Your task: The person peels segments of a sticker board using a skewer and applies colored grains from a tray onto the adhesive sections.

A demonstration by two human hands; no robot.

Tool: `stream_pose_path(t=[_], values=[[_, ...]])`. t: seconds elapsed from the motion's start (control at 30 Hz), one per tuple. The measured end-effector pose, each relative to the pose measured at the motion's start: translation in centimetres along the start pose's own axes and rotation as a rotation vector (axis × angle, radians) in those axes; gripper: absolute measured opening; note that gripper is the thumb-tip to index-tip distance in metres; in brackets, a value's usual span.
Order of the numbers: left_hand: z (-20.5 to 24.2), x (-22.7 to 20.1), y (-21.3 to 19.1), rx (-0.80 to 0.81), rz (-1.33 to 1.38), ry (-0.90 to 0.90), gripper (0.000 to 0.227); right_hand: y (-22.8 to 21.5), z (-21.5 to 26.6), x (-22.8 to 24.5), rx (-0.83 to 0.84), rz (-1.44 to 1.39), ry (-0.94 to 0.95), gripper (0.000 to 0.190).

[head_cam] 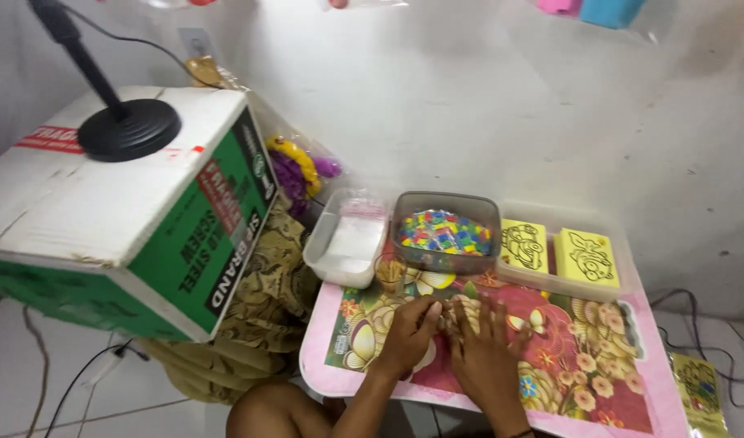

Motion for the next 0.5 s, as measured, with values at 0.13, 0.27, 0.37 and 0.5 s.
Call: stream_pose_path(t=[0.13, 0.27, 0.37, 0.5], values=[[-0.5, -0.7, -2.0, 0.012, 0.161, -0.007, 0.024, 1.0, -0.2, 0.0, 0.074, 0.018, 0.021, 0.068], [-4.3, -1.2, -7.0, -0.350, -0.126, 0.131, 0.020, 2.1, -0.1, -0.3, 0.013, 0.059, 0.000, 0.070], [-7.9, -1.5, -10.7, -0.368, -0.440, 0.041, 0.021, 2.4, 0.0, -0.4, 0.005, 0.048, 0.000, 0.069], [-12.0, 6.5, -14.2, 0.032, -1.109, -0.204, 0.029, 1.4, -0.1, -0.2, 0.035, 0.049, 0.001, 0.069]])
Point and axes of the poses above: each hand's wrist, its own z-axis away from the middle knuckle, its own y-axis out of the palm, x = y × z, the point moved 1 cm from there along -z, towards the middle knuckle, and after that the axes turned 4 degrees about z, right-handed, at the moved point
